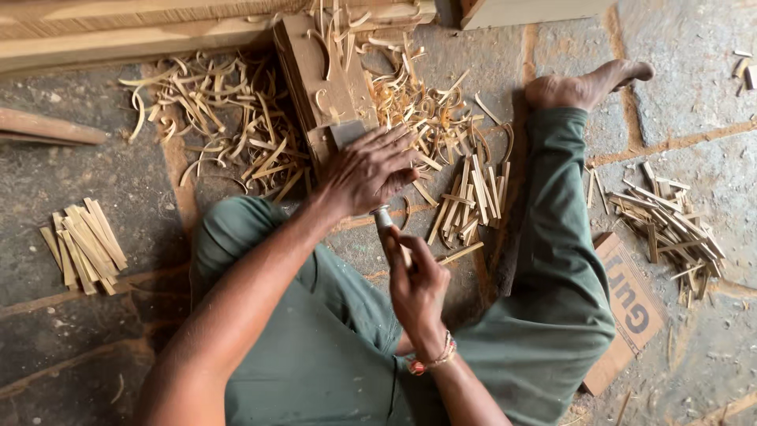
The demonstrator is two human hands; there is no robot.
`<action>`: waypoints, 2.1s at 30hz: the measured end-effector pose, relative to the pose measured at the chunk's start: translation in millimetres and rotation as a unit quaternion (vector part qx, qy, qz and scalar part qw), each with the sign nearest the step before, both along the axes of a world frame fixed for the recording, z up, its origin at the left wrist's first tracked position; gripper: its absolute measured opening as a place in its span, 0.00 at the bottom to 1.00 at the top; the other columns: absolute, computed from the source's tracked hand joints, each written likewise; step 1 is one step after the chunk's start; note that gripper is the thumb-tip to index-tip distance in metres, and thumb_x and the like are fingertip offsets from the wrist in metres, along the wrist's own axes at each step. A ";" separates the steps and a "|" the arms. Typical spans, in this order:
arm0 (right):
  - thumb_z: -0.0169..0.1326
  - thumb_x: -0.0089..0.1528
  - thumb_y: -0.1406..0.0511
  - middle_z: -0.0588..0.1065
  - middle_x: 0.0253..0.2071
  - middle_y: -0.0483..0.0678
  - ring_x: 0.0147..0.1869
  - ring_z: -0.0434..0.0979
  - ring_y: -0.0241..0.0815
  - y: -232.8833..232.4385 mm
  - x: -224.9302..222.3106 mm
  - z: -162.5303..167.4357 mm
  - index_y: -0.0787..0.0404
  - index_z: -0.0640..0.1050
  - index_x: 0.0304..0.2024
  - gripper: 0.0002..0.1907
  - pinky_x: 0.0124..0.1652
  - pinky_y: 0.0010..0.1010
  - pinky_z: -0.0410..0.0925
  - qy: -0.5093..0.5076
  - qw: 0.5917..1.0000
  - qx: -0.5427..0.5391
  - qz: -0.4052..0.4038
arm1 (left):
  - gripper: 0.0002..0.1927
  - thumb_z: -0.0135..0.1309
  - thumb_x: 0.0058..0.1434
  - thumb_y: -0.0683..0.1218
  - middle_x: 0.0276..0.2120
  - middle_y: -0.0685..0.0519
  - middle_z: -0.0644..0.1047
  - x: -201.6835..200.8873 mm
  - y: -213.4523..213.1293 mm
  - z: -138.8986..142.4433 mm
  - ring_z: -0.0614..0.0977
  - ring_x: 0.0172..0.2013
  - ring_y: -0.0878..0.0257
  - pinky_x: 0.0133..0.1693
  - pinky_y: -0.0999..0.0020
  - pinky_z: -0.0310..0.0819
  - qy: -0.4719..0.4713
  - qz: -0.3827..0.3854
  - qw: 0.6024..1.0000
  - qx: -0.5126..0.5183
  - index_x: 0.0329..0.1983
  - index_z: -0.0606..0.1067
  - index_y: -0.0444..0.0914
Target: The person sits on the floor and uses a chisel to carve small wooden sticks held against a wooden block. They repeatedly strike the chisel with their hand to shave off wood, creating shavings that accumulate on the floor.
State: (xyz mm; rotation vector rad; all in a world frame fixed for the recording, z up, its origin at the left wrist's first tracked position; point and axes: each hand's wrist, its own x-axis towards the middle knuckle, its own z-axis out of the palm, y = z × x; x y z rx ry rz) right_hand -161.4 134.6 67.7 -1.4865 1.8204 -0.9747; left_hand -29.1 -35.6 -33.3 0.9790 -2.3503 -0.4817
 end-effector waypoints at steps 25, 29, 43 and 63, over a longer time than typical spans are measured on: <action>0.56 0.68 0.65 0.72 0.14 0.46 0.14 0.62 0.29 6.1 -2.7 -5.6 0.60 0.80 0.39 0.06 0.16 0.27 0.51 0.026 0.999 0.029 0.022 | 0.43 0.17 0.70 0.71 0.72 0.44 0.65 -4.7 -2.8 14.9 0.63 0.73 0.46 0.70 0.44 0.54 -0.024 0.013 1.000 0.009 0.67 0.71 0.42; 0.58 0.68 0.64 0.80 0.27 0.43 0.22 0.65 0.26 7.8 -4.8 -5.0 0.62 0.82 0.46 0.09 0.19 0.24 0.51 -0.219 0.975 -0.030 0.000 | 0.26 0.37 0.79 0.60 0.65 0.43 0.74 -3.6 43.6 37.4 0.72 0.69 0.48 0.71 0.52 0.65 0.145 0.150 0.975 -0.077 0.64 0.72 0.38; 0.58 0.66 0.63 0.75 0.20 0.40 0.21 0.68 0.25 22.3 -47.7 -17.5 0.60 0.82 0.49 0.11 0.19 0.23 0.55 -0.216 0.969 -0.036 -0.115 | 0.07 0.56 0.65 0.46 0.32 0.50 0.82 1.4 52.1 73.1 0.82 0.31 0.59 0.36 0.61 0.75 -0.009 0.434 0.879 0.199 0.34 0.79 0.39; 0.56 0.66 0.56 0.73 0.11 0.47 0.12 0.71 0.37 32.6 -34.3 4.8 0.53 0.78 0.48 0.12 0.17 0.35 0.60 0.020 0.999 0.014 0.027 | 0.07 0.54 0.72 0.40 0.45 0.47 0.80 1.7 167.2 166.1 0.84 0.48 0.54 0.49 0.63 0.81 0.167 0.228 0.947 -0.151 0.50 0.73 0.34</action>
